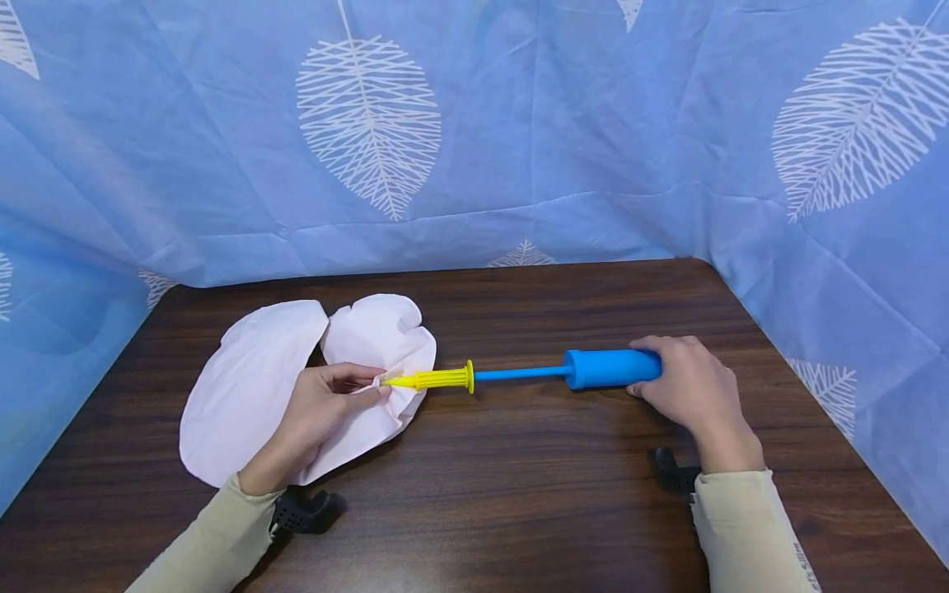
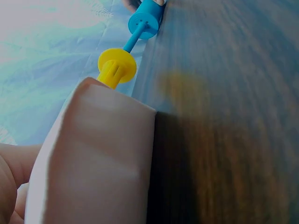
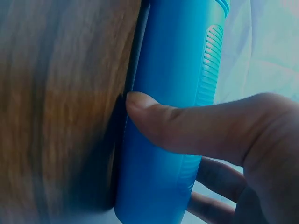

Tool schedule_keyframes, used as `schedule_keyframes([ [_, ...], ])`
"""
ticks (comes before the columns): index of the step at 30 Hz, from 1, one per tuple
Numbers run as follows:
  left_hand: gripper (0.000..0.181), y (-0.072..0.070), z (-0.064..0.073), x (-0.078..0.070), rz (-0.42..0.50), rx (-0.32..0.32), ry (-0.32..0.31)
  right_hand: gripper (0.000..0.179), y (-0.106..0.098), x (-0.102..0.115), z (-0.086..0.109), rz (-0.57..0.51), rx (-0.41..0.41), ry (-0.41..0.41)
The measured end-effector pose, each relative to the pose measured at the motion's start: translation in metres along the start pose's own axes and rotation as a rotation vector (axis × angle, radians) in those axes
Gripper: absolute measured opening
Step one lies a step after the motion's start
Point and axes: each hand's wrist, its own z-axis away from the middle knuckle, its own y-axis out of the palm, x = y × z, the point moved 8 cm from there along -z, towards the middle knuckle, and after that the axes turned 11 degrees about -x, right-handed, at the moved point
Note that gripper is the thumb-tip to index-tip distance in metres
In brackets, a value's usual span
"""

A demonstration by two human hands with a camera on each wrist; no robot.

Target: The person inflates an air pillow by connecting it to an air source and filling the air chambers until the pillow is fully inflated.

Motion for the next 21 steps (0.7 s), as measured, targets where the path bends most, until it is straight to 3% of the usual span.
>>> schedule_keyframes([
  [5,0.019,-0.006,-0.002,0.001,-0.014,-0.026,0.001,0.063,0.002,0.012,0.000,0.014,-0.014,-0.034],
  [13,0.018,-0.004,-0.002,-0.001,-0.007,-0.005,0.014,0.063,0.008,0.046,0.004,-0.038,-0.041,-0.130],
  [21,0.020,-0.001,-0.002,-0.003,0.008,0.009,0.021,0.061,0.015,0.084,0.008,-0.148,-0.114,-0.257],
])
